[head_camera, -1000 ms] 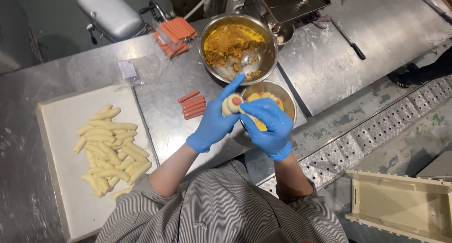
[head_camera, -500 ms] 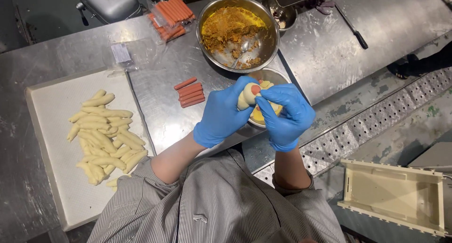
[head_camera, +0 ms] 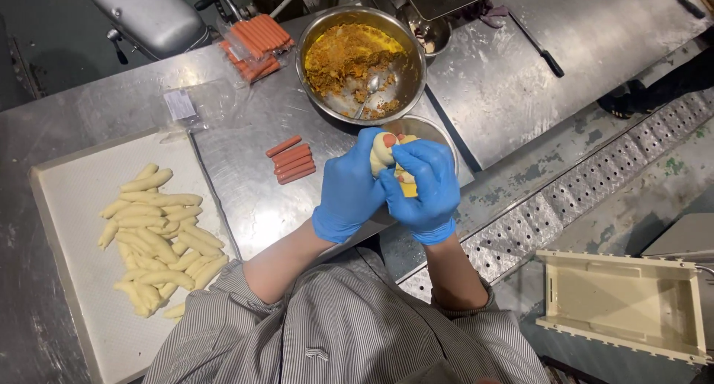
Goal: Wrapping sausages in strips of dough to prepare sausage rolls.
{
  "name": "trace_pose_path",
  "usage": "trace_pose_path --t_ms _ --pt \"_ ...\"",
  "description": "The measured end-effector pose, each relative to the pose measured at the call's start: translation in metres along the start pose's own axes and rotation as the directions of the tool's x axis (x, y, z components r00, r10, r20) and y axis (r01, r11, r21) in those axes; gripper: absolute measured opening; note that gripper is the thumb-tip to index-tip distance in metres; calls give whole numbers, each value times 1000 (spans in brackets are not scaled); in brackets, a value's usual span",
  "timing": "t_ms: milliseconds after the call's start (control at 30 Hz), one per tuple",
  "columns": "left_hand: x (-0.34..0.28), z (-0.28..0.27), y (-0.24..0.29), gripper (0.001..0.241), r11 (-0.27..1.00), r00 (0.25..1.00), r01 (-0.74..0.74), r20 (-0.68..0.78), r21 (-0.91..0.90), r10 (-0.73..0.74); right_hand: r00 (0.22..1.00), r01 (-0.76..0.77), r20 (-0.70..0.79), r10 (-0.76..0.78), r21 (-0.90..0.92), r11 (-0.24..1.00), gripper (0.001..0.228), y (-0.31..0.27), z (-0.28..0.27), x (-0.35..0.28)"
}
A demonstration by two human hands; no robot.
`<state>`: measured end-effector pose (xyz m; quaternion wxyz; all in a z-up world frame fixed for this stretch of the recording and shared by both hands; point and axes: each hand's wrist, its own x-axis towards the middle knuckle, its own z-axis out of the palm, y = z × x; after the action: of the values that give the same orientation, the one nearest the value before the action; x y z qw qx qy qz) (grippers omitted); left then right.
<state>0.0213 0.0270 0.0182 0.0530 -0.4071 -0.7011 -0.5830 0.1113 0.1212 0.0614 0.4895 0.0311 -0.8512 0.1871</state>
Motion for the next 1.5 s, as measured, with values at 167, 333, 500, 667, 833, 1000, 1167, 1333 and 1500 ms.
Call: trace_pose_path --t_ms 167,333,500,667,833,1000,1167,1333,1500 --pt "-3 6 0 37 1000 999 16 45 -19 -15 987 -99 111 113 -125 987 24 13 -1 -24" --pt "-4 11 -1 32 993 988 95 129 -67 -86 958 -155 235 163 -54 986 21 23 -7 -34" --pt "-17 20 -11 32 937 978 157 181 -311 -103 972 -236 18 236 87 968 34 22 -3 -43" --pt "-30 28 -25 31 906 929 291 317 -308 -191 913 -407 48 405 184 895 21 43 14 -108" --pt "-66 46 -63 38 843 837 377 530 -384 -133 732 -597 185 656 640 485 50 45 29 -141" --pt "-111 73 -101 37 853 737 411 668 -322 -102 735 -604 286 614 688 403 27 54 27 -197" --pt "-106 115 -117 52 768 703 560 668 -310 -243 700 -678 170 694 466 569 26 59 2 -179" --pt "-96 220 -189 72 732 692 629 618 -262 -374 757 -599 156 635 554 579 13 10 -76 -125" --pt "-128 293 -277 63 774 705 590 614 -231 -354 973 -146 121 -194 982 -118 26 -12 -101 -67"
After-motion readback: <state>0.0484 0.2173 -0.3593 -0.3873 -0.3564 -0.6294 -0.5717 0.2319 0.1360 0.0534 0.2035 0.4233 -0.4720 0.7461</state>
